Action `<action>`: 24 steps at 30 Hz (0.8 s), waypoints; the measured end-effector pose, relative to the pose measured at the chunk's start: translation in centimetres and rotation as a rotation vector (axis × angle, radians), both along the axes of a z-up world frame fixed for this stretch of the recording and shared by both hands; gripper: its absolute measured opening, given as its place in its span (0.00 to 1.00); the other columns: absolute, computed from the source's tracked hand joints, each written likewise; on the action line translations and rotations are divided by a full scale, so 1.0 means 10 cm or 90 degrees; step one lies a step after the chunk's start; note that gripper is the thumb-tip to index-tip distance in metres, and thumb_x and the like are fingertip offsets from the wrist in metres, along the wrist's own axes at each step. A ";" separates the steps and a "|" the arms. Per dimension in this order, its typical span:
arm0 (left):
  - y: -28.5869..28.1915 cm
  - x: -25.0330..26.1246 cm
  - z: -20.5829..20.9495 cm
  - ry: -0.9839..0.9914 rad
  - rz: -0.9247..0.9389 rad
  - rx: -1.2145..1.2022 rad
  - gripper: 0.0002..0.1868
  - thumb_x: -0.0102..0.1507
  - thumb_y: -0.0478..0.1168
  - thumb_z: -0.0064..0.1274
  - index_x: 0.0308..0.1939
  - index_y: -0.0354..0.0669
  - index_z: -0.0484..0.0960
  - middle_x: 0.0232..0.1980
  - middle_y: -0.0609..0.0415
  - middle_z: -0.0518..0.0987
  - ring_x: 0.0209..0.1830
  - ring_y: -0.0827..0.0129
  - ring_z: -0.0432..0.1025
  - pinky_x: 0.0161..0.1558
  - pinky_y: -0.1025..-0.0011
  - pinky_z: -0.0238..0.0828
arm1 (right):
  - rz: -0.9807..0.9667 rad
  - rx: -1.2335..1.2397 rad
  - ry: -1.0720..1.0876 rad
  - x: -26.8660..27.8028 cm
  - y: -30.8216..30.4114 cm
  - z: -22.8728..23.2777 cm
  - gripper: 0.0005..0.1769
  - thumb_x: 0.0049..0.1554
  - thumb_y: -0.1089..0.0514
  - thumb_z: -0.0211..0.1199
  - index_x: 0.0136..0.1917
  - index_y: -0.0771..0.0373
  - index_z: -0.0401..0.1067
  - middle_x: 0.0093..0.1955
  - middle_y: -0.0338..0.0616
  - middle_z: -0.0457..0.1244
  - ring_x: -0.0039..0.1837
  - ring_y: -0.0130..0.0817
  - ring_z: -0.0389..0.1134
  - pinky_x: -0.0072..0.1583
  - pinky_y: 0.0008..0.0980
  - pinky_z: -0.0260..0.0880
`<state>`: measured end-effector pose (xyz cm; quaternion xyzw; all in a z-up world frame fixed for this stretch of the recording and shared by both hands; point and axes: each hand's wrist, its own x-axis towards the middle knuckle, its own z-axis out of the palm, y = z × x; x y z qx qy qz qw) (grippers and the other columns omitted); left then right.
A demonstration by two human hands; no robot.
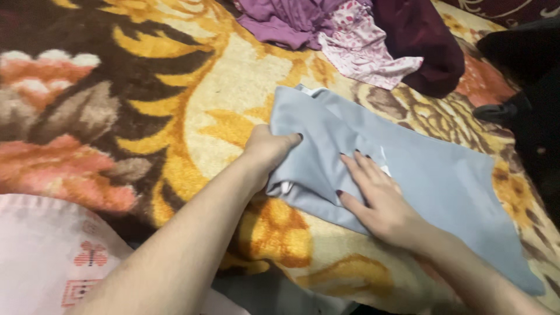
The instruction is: The person folds a light blue shirt, a maroon dress with floral embroidery, and a purple garment, then places each item into an open black suitcase on a bed.
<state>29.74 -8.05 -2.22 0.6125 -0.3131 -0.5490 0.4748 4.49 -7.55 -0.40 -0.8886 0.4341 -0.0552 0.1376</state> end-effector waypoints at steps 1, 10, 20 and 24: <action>-0.02 -0.03 -0.01 0.182 0.018 -0.007 0.27 0.59 0.39 0.57 0.60 0.29 0.74 0.51 0.37 0.84 0.44 0.51 0.83 0.39 0.57 0.84 | 0.001 -0.003 0.020 0.02 0.04 0.00 0.38 0.60 0.50 0.61 0.79 0.59 0.52 0.84 0.63 0.41 0.83 0.60 0.39 0.72 0.53 0.40; 0.24 0.67 0.84 0.092 0.021 0.090 0.23 0.64 0.43 0.52 0.59 0.33 0.77 0.46 0.42 0.85 0.36 0.62 0.83 0.29 0.68 0.83 | -0.154 0.267 -0.324 -0.35 0.19 0.72 0.29 0.57 0.56 0.58 0.72 0.55 0.65 0.76 0.38 0.60 0.78 0.33 0.58 0.73 0.37 0.61; -0.26 -0.46 1.05 -0.386 -0.104 -0.128 0.35 0.54 0.42 0.63 0.65 0.38 0.73 0.58 0.42 0.81 0.58 0.54 0.77 0.58 0.59 0.75 | -0.456 0.323 -0.357 -0.72 0.44 0.78 0.25 0.60 0.56 0.58 0.70 0.57 0.69 0.69 0.41 0.65 0.70 0.32 0.67 0.68 0.36 0.68; -0.01 -1.61 0.72 -0.394 -0.203 -0.024 0.38 0.56 0.42 0.62 0.67 0.37 0.66 0.63 0.32 0.75 0.66 0.43 0.70 0.64 0.55 0.69 | -0.418 0.341 -0.515 -0.80 0.35 0.72 0.26 0.59 0.57 0.55 0.70 0.59 0.68 0.68 0.44 0.64 0.68 0.32 0.67 0.65 0.36 0.69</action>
